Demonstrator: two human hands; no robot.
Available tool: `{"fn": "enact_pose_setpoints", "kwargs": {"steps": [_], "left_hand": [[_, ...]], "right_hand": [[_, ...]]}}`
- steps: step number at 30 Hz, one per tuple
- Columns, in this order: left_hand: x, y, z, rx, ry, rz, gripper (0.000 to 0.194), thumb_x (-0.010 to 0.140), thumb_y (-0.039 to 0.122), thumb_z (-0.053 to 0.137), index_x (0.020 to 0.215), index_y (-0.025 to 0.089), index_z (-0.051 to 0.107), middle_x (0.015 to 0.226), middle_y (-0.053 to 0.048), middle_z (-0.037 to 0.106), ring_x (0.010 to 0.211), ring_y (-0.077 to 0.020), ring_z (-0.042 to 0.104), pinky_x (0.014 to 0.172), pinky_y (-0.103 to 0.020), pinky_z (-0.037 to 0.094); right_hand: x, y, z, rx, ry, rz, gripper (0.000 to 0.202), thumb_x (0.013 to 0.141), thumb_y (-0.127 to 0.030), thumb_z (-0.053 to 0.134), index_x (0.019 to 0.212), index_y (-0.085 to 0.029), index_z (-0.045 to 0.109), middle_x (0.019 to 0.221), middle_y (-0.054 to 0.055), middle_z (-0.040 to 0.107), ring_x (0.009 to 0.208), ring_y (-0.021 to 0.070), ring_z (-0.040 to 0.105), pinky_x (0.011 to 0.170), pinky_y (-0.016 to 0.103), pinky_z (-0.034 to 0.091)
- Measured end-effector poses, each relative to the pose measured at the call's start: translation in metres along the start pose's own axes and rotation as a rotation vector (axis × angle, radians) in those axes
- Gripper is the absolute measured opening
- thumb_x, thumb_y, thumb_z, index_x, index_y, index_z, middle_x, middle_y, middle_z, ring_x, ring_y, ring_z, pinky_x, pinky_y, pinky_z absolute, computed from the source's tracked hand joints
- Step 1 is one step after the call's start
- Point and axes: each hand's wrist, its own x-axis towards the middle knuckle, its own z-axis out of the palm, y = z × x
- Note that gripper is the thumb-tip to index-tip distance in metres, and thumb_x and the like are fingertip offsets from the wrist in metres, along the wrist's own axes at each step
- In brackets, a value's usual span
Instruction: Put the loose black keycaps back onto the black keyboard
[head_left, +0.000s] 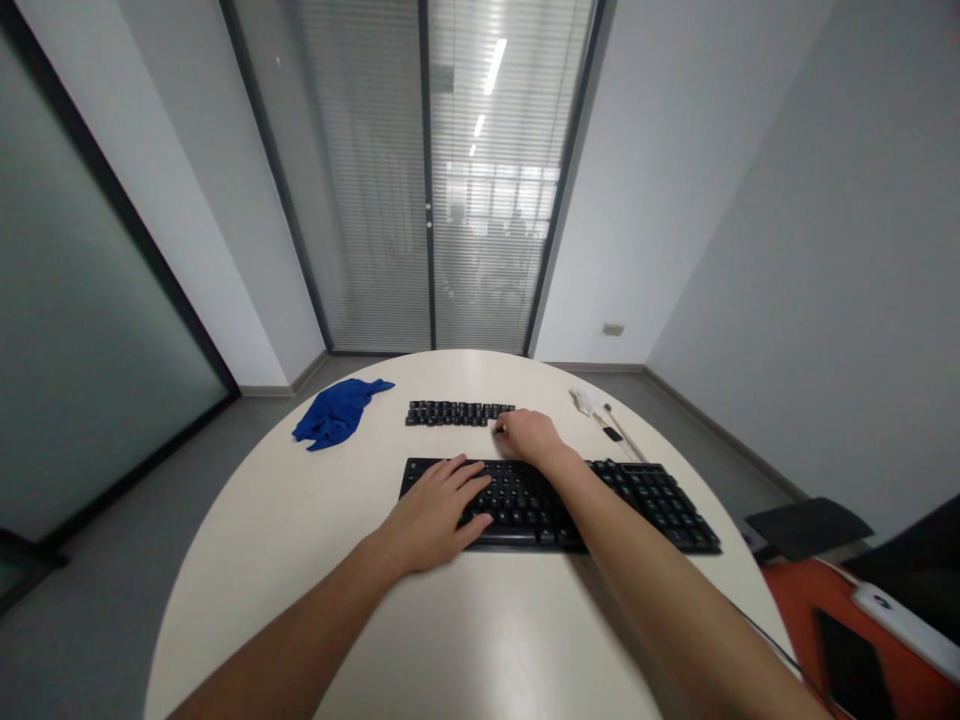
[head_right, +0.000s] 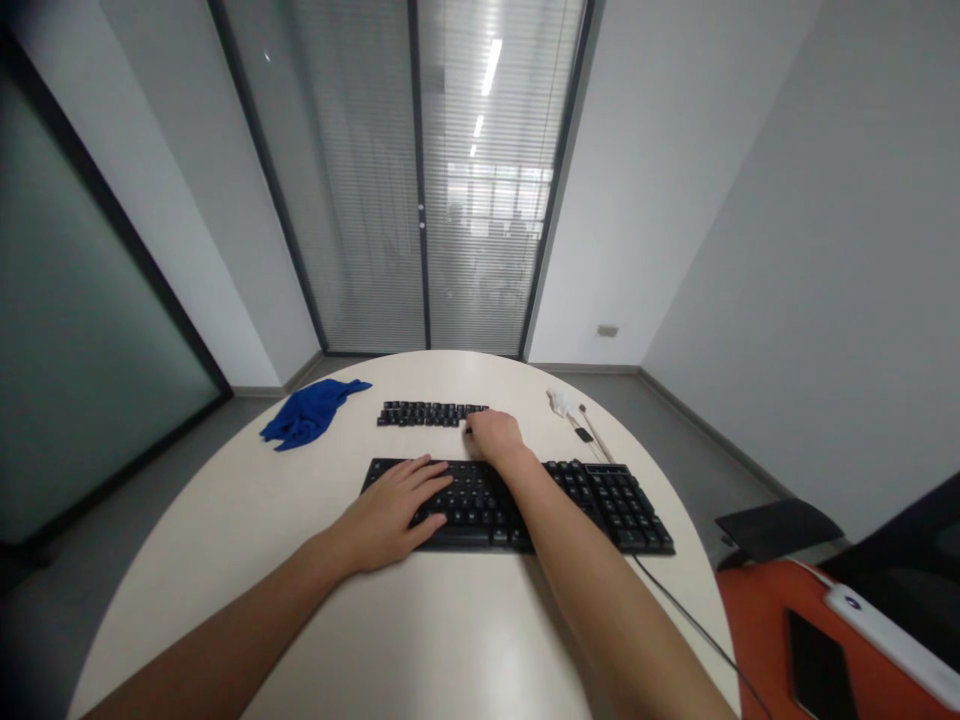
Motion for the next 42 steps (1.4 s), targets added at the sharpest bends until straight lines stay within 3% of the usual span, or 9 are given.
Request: {"fn": "enact_pose_setpoints", "kwargs": {"steps": [4, 8, 12, 17, 25, 36, 42], "left_hand": [[0.000, 0.001, -0.001, 0.016, -0.009, 0.001, 0.052, 0.101, 0.050, 0.044, 0.145, 0.023, 0.050, 0.155, -0.005, 0.046, 0.147, -0.0300, 0.033, 0.121, -0.050, 0.028], [0.000, 0.001, 0.000, 0.011, 0.006, -0.002, 0.051, 0.101, 0.049, 0.045, 0.145, 0.023, 0.050, 0.155, -0.004, 0.046, 0.147, -0.0292, 0.033, 0.121, -0.050, 0.028], [0.000, -0.001, 0.003, 0.021, -0.002, 0.001, 0.052, 0.101, 0.050, 0.044, 0.146, 0.024, 0.049, 0.156, -0.004, 0.044, 0.148, -0.0293, 0.032, 0.121, -0.050, 0.028], [0.000, 0.000, 0.003, 0.023, 0.003, -0.002, 0.052, 0.101, 0.050, 0.044, 0.146, 0.025, 0.049, 0.156, -0.004, 0.045, 0.148, -0.0284, 0.032, 0.120, -0.049, 0.028], [0.000, 0.000, 0.002, 0.023, 0.001, -0.001, 0.051, 0.101, 0.050, 0.044, 0.145, 0.024, 0.050, 0.156, -0.004, 0.045, 0.148, -0.0278, 0.033, 0.121, -0.048, 0.028], [0.000, 0.000, 0.002, 0.028, -0.004, 0.000, 0.051, 0.102, 0.051, 0.043, 0.146, 0.025, 0.049, 0.157, -0.004, 0.044, 0.148, -0.0275, 0.032, 0.121, -0.048, 0.028], [0.000, 0.000, 0.001, 0.019, 0.000, 0.000, 0.052, 0.102, 0.052, 0.041, 0.146, 0.025, 0.049, 0.156, -0.004, 0.045, 0.148, -0.0279, 0.032, 0.121, -0.049, 0.028]], "right_hand": [[-0.018, 0.010, -0.010, 0.062, -0.014, -0.038, 0.021, 0.086, -0.029, 0.066, 0.101, -0.022, 0.078, 0.105, 0.012, 0.077, 0.098, 0.0286, 0.071, 0.082, 0.032, 0.052], [-0.044, 0.023, -0.016, 0.171, 0.021, -0.085, 0.023, 0.090, -0.034, 0.065, 0.108, -0.024, 0.075, 0.108, 0.006, 0.076, 0.096, 0.0215, 0.071, 0.082, 0.027, 0.051], [-0.074, 0.036, -0.013, 0.445, 0.091, -0.178, 0.020, 0.090, -0.030, 0.066, 0.107, -0.022, 0.074, 0.102, 0.006, 0.076, 0.088, 0.0201, 0.070, 0.083, 0.031, 0.051], [-0.102, 0.046, -0.010, 0.710, 0.038, -0.262, 0.020, 0.089, -0.033, 0.068, 0.104, -0.022, 0.074, 0.101, 0.005, 0.076, 0.094, 0.0212, 0.069, 0.088, 0.033, 0.052], [-0.102, 0.046, -0.006, 0.699, 0.019, -0.246, 0.019, 0.087, -0.033, 0.072, 0.101, -0.023, 0.077, 0.105, 0.004, 0.077, 0.100, 0.0236, 0.070, 0.093, 0.036, 0.051], [-0.104, 0.048, -0.006, 0.703, 0.012, -0.313, 0.025, 0.091, -0.035, 0.067, 0.112, -0.025, 0.077, 0.109, 0.005, 0.076, 0.102, 0.0228, 0.069, 0.095, 0.035, 0.050], [-0.103, 0.044, -0.007, 0.724, 0.037, -0.286, 0.018, 0.089, -0.034, 0.070, 0.102, -0.024, 0.078, 0.103, 0.004, 0.077, 0.098, 0.0223, 0.070, 0.092, 0.034, 0.051]]}}
